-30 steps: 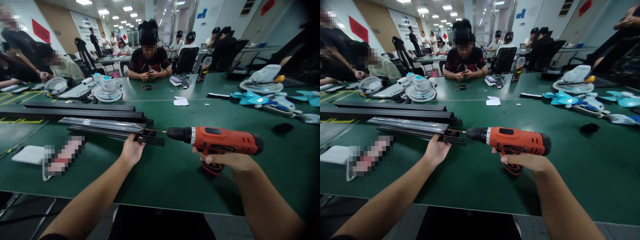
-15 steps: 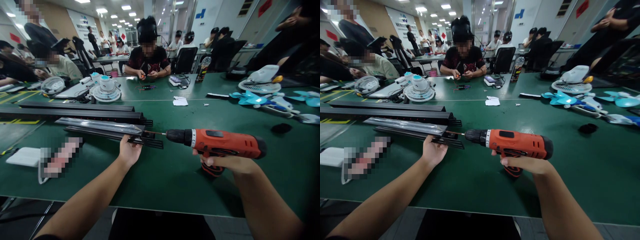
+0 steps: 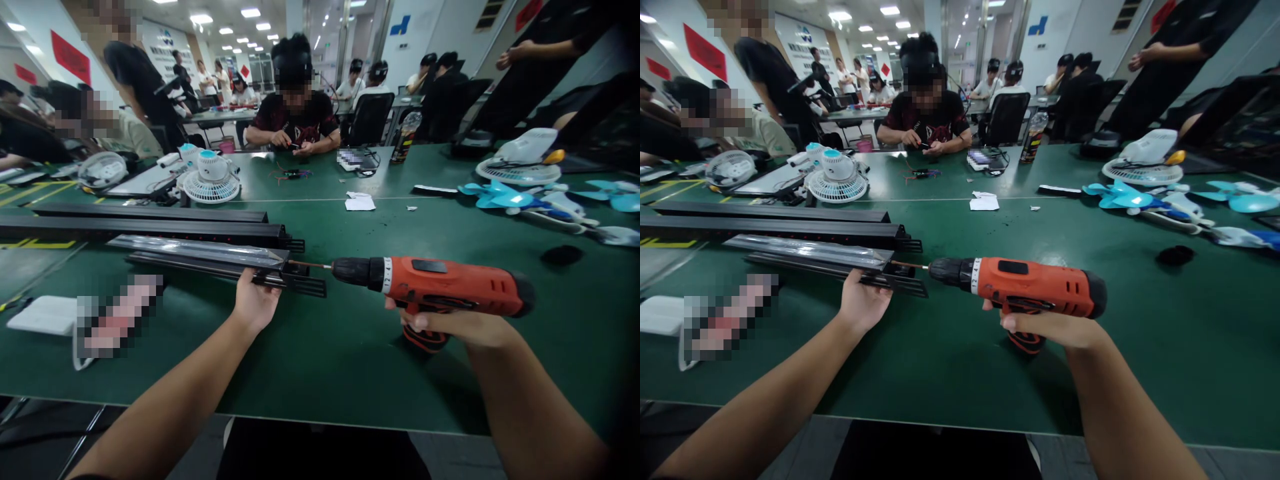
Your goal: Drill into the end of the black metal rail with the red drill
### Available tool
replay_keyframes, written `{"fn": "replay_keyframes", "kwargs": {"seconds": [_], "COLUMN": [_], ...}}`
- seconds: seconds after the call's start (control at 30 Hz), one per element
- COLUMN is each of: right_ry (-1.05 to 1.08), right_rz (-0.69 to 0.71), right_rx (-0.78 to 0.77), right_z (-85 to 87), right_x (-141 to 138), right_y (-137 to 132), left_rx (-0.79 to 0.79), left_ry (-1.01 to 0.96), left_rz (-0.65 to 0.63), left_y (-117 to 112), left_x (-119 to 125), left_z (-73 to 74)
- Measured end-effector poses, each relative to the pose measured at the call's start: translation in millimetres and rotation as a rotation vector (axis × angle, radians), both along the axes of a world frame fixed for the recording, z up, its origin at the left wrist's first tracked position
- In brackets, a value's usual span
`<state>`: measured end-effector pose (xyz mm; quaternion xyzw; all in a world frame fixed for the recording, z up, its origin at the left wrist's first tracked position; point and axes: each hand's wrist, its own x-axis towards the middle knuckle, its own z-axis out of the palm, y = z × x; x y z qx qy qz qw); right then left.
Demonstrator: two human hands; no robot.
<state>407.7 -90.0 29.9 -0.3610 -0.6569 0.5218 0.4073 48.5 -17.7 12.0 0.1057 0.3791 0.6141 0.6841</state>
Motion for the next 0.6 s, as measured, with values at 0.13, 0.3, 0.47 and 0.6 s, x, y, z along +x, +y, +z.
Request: {"fn": "replay_keyframes", "kwargs": {"seconds": [0.13,0.3,0.47,0.6], "right_ry": [-0.001,0.013,0.028,0.037], "right_rz": [-0.027,-0.006,-0.013,-0.037], "right_rx": [0.037,0.02,-0.002,0.006], "right_z": [-1.1,0.4,0.3,-0.4], "right_x": [-1.2,-2.3,-3.0,-2.9], "right_y": [-0.4,-1.6,-3.0,-4.7], "left_rx": [0.007,0.076,0.061,0.053], "left_ry": [0.02,0.029,0.076,0.07], "left_rz": [-0.034,-0.107,-0.101,-0.132], "left_y": [1.6,2.5,2.7,2.9], "left_x": [-2.0,-3.5,-3.8,-3.8], "left_z": [-4.8,-8.0,-9.3,-10.1]}}
